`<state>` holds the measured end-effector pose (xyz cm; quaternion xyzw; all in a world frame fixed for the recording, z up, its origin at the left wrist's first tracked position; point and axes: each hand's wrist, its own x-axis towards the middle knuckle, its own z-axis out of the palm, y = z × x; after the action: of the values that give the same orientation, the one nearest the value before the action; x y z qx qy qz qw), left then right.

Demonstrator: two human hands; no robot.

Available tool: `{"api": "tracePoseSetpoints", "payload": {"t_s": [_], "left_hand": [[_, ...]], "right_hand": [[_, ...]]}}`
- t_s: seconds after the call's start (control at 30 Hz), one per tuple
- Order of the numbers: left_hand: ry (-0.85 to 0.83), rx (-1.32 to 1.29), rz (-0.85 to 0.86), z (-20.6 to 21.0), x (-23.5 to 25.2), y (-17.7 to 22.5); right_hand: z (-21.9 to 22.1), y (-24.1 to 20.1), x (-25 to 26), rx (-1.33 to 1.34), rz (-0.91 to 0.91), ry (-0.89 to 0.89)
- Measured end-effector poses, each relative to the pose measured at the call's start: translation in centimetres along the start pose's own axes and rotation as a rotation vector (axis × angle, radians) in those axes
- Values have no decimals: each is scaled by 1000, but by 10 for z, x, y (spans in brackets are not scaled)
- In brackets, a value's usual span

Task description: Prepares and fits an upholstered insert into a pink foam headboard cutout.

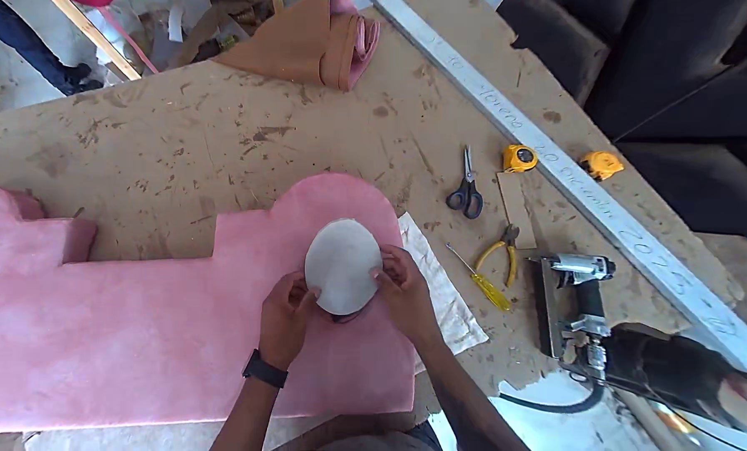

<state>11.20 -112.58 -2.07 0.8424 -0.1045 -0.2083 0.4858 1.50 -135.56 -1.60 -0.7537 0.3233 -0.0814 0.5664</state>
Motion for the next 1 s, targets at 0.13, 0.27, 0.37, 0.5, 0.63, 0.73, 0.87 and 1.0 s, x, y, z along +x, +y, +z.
{"api": "tracePoseSetpoints", "payload": {"t_s": [0.13, 0.27, 0.37, 0.5, 0.63, 0.73, 0.87, 1.0], "left_hand": [[21, 197, 17, -1, 2, -3], [48, 331, 19, 2, 2, -3], [39, 370, 5, 0, 1, -1], [47, 358, 0, -2, -4, -2], [58, 335, 12, 2, -2, -3], [49, 355, 27, 3, 2, -3], [25, 409, 45, 3, 4, -1], [-37, 504, 32, 1, 6, 3]], "right_hand": [[-4, -1, 5, -161, -11, -46], [0, 8, 1, -243, -27, -38], [2, 4, 0, -271, -14, -54], [4, 3, -3, -367, -66, -55], [7, 6, -2, -402, -118, -32], [7, 8, -1, -408, -127, -25], [8, 6, -1, -430, -110, -27], [8, -2, 3, -521, -70, -58]]}}
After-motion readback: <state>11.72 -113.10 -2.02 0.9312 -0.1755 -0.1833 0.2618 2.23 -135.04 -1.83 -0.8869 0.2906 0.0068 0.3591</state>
